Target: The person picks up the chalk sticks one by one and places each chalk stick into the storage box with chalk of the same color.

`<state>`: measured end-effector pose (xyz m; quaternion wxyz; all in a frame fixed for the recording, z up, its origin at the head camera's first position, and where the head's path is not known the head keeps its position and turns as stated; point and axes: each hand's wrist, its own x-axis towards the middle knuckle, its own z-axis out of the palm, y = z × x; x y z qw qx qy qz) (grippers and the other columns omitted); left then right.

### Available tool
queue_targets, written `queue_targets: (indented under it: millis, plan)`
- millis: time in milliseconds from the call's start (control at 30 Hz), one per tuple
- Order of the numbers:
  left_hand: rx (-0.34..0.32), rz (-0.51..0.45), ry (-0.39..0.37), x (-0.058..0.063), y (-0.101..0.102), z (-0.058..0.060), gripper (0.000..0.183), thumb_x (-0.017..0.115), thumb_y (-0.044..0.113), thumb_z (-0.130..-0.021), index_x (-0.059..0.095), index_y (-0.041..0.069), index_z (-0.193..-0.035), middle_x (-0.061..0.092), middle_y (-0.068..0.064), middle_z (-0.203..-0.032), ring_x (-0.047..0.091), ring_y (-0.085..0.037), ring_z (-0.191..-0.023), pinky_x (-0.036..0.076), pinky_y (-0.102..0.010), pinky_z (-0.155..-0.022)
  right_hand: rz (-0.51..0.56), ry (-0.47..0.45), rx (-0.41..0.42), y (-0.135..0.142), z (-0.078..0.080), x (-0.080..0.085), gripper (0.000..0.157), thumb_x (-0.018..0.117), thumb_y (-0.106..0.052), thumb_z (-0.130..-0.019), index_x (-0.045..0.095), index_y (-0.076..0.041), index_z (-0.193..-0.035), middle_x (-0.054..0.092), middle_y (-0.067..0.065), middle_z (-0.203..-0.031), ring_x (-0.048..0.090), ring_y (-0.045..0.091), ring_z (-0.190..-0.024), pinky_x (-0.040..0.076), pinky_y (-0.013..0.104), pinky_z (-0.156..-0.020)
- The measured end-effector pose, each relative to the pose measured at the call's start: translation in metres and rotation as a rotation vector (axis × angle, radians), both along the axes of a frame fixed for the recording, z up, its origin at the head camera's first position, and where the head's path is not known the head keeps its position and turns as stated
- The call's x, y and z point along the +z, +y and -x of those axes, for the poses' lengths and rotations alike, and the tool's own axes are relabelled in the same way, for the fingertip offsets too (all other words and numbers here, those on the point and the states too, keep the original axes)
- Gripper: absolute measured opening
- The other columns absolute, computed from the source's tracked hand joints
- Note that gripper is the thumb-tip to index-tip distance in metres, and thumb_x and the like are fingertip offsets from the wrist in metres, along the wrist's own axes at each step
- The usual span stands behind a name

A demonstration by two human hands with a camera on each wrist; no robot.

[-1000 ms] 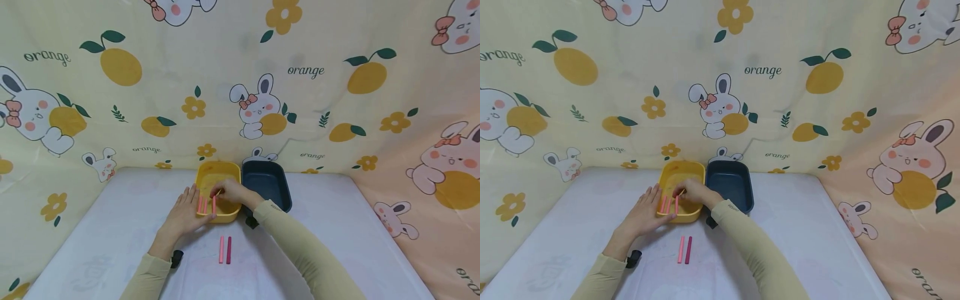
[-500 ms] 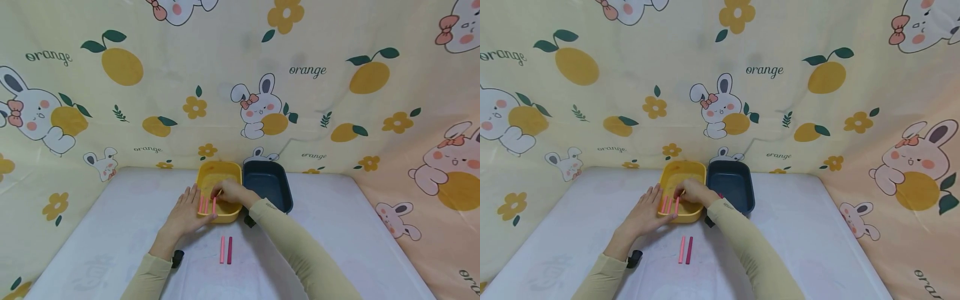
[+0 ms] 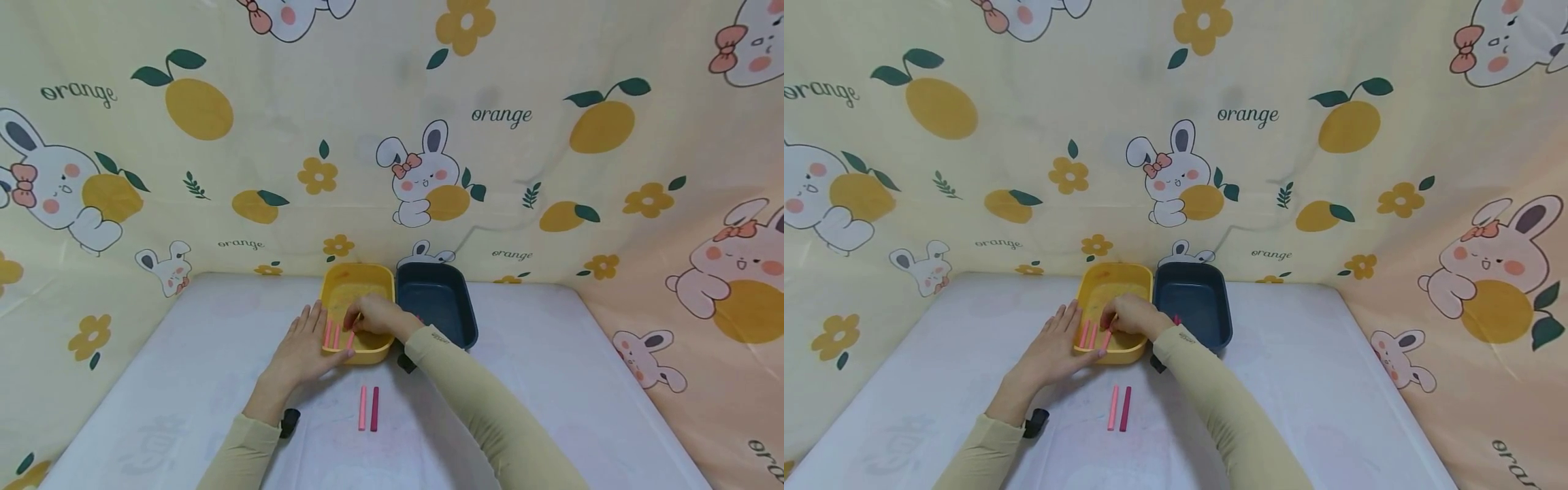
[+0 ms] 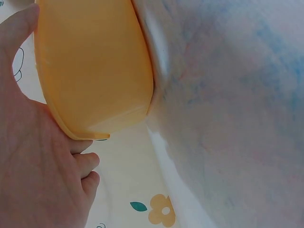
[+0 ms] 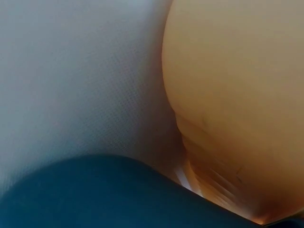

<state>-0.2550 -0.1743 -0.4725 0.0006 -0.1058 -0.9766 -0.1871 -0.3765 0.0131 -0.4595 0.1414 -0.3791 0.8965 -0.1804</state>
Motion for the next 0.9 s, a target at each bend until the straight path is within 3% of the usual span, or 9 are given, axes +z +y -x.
queue_targets:
  millis: [533,900]
  plan:
    - [-0.001,-0.002,-0.001,0.002,0.006,0.0,0.118,0.055,0.078,-0.091,0.015,-0.007,-0.163,0.007,-0.023,-0.172,0.007,-0.043,-0.159,0.012,-0.056,-0.129,0.041,-0.033,-0.041,0.009,-0.001,0.002,0.015,0.074,-0.015,-0.099,0.079,-0.018,-0.112,0.073,-0.009,-0.102,0.063,0.011,-0.089,0.055,0.017,-0.081]
    - [0.005,0.001,0.009,0.0,0.002,-0.001,0.12,0.053,0.08,-0.091,0.016,-0.01,-0.161,0.008,-0.025,-0.172,0.008,-0.045,-0.158,0.013,-0.058,-0.128,0.145,0.019,-0.022,0.011,-0.011,0.013,0.021,0.073,-0.013,-0.099,0.077,-0.011,-0.119,0.075,-0.005,-0.109,0.064,0.011,-0.096,0.055,0.019,-0.09]
